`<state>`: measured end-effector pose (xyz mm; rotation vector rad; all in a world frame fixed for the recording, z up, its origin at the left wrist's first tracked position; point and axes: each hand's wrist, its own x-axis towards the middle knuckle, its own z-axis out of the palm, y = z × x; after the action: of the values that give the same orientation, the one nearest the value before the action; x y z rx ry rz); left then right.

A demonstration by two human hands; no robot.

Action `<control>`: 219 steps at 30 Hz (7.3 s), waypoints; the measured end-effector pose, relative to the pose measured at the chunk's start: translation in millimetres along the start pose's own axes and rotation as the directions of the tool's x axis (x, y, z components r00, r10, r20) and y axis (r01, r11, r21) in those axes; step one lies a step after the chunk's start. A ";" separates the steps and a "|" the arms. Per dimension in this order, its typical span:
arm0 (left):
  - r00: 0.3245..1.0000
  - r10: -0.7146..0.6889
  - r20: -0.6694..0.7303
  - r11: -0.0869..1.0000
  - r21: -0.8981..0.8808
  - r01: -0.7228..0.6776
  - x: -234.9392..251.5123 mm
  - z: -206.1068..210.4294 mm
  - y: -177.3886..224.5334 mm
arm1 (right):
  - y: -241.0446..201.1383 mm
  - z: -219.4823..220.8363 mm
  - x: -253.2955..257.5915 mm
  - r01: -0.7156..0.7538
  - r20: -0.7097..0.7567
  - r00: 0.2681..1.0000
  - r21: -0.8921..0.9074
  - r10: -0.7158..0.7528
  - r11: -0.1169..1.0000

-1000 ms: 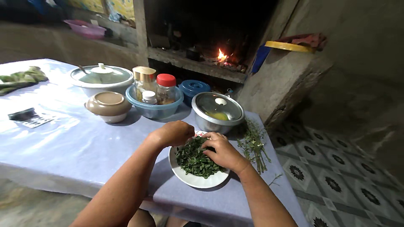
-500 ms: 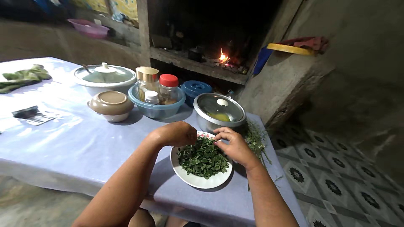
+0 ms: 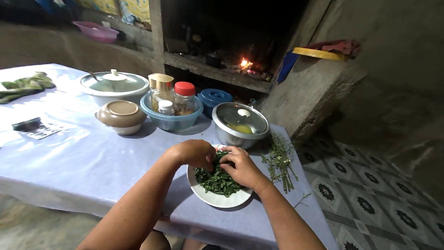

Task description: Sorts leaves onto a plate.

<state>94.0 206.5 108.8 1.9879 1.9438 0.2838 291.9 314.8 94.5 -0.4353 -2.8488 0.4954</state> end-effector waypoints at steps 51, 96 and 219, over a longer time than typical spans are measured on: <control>0.913 0.167 -0.372 0.808 -0.479 -0.343 -3.1 -6.7 1.3 | 20.1 -35.3 -11.0 0.030 -0.219 0.972 0.469 0.084 0.883; 0.926 0.090 -0.365 0.853 -0.452 -0.261 3.4 -2.8 7.4 | 4.2 -6.6 -3.4 0.328 -0.503 0.815 -0.009 -0.288 0.945; 0.915 0.075 -0.396 0.875 -0.414 -0.251 0.3 -12.4 -23.1 | -1.4 -61.0 -29.5 -0.037 0.276 0.960 -0.058 0.052 0.998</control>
<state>68.0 208.1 111.5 1.8670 1.6835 1.1283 335.0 321.9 146.4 -0.4747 -3.1342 0.5286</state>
